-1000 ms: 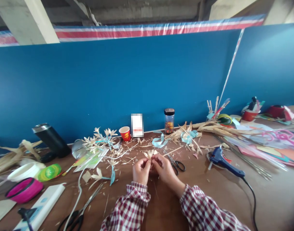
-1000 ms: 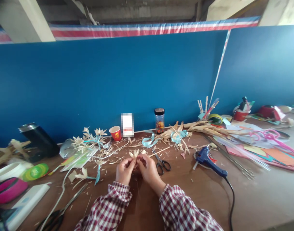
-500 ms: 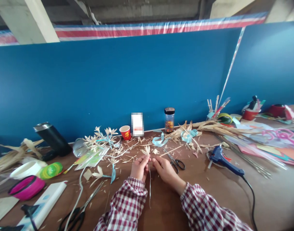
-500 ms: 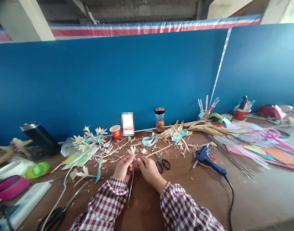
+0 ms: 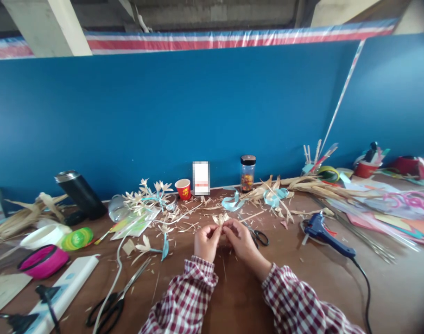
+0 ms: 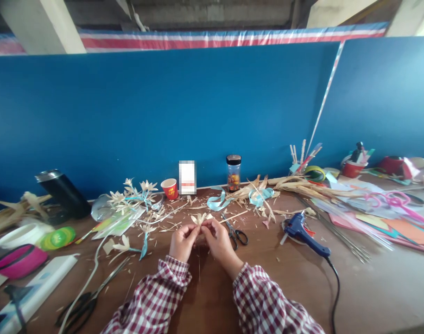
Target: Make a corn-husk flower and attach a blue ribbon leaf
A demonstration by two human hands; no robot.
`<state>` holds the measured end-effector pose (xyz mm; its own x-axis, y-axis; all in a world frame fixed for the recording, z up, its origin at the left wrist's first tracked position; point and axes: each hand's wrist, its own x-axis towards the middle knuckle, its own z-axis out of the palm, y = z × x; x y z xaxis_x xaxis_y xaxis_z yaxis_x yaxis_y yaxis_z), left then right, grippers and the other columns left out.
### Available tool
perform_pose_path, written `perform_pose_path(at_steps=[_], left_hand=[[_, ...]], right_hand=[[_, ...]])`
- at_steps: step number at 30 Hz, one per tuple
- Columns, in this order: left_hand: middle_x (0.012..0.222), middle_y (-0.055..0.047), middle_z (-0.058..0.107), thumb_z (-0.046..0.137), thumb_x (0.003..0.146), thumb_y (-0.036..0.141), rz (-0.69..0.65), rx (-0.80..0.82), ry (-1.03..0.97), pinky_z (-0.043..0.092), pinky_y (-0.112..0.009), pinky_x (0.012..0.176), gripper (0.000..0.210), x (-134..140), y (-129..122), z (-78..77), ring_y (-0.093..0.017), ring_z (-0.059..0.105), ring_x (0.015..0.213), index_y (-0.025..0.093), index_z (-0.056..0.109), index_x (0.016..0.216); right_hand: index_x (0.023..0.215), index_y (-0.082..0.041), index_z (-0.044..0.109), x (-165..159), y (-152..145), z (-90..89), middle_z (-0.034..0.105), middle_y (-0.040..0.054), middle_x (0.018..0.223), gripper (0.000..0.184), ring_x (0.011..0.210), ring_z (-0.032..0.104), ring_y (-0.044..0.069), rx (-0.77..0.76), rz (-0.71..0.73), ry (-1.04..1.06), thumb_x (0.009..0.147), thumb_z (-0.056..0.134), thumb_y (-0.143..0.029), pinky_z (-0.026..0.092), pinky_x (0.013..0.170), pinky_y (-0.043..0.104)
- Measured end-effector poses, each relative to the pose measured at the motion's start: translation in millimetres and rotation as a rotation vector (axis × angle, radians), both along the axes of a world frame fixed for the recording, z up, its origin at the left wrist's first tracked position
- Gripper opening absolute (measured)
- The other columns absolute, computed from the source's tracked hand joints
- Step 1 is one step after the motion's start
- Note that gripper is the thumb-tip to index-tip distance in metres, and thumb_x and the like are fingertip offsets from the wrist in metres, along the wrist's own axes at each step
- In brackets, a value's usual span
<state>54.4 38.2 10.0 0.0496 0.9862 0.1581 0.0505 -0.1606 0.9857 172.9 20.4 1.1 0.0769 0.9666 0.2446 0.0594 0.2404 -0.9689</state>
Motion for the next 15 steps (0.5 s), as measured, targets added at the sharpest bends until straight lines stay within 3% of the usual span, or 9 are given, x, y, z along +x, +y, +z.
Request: perform_pose_path(at_steps=[4, 15], left_hand=[[0.045, 0.001, 0.053, 0.062, 0.068, 0.042, 0.024, 0.062, 0.054, 0.034, -0.021, 0.037, 0.029, 2.6, -1.9, -0.4, -0.009, 0.043, 0.037, 0.014, 0.067, 0.069], [0.044, 0.002, 0.051, 0.063, 0.066, 0.039, 0.034, 0.038, 0.007, 0.032, -0.019, 0.035, 0.026, 4.5, -0.3, -7.1, -0.009, 0.041, 0.037, 0.013, 0.065, 0.068]], right_hand=[[0.081, -0.017, 0.055, 2.7, 3.6, -3.9, 0.054, -0.0014, 0.062, 0.022, 0.051, 0.046, 0.01, -0.016, -0.021, 0.057, 0.079, 0.053, -0.039, 0.036, 0.045, 0.02], [0.077, -0.017, 0.055, 1.1, 2.8, -2.4, 0.051, -0.0047, 0.055, 0.025, 0.046, 0.043, 0.009, -0.059, -0.008, 0.131, 0.075, 0.058, -0.042, 0.034, 0.042, 0.02]])
